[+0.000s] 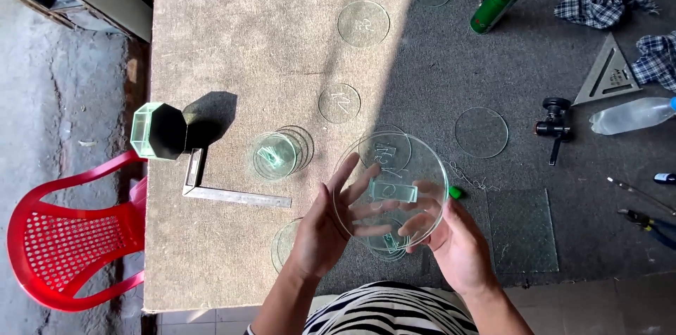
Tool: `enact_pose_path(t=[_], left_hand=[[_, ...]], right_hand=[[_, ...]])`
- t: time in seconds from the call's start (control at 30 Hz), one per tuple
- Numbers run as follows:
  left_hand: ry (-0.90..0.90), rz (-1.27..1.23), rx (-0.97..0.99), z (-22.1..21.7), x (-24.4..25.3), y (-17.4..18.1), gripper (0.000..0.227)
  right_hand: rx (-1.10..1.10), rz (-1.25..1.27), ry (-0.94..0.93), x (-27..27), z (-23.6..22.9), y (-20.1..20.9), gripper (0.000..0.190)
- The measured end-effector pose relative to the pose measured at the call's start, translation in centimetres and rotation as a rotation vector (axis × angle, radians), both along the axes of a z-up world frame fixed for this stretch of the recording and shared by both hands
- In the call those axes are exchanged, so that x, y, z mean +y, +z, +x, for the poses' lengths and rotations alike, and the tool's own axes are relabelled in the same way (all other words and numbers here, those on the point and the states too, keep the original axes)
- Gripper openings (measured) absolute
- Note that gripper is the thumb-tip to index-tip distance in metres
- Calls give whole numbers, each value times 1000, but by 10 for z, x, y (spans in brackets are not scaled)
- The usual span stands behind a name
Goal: Applying liquid to circular glass plates and arranging them on a workbench in a workshop.
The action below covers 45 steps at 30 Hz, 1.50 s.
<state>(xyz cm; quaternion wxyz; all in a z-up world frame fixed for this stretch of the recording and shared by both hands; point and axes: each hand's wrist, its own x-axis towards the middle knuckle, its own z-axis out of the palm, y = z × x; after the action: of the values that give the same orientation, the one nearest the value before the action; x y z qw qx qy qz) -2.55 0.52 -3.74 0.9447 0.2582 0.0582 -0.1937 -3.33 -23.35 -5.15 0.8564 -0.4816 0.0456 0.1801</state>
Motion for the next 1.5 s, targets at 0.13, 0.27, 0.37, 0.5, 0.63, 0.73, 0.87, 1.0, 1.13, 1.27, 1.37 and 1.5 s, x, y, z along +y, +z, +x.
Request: enact_pose_path(t=[0.13,0.27,0.37,0.5,0.63,0.73,0.87,1.0,1.13,1.27,1.37,1.5], left_hand=[[-24,-36,63,5,-2,-6,95],[40,-32,57,2,-2,-14,86],[75,-31,78,3,-4,-18,85],[122,-2,85,-1,-2,-22,80],[173,51,115,5,2,-18,85],[205,94,139,9,7,-20,86],[213,70,77,42,32,-40,90],[257,303,131,115,79,-79,94],[421,306,255,208,151,-147,57],[492,333,339,271,217,-243,51],[605,356,516,293,246,-295,53],[567,419,617,299,266,-307,18]], right_hand=[[-5,-182,62,-8,7,-2,54],[-91,-678,41,-5,8,31,59],[-676,-1169,-232,-7,-16,37,59],[-974,-1166,19,-1,-33,11,54],[-901,-1196,126,6,-32,8,62],[-847,-1278,308,12,-18,-6,68],[-757,-1147,303,19,-9,8,67],[-675,-1177,388,11,-7,7,61],[-523,-1245,505,0,-10,3,56],[-365,-1362,588,-6,-18,-8,52],[-299,-1426,653,-9,-25,-23,50],[-156,-1398,731,-7,-27,-46,50]])
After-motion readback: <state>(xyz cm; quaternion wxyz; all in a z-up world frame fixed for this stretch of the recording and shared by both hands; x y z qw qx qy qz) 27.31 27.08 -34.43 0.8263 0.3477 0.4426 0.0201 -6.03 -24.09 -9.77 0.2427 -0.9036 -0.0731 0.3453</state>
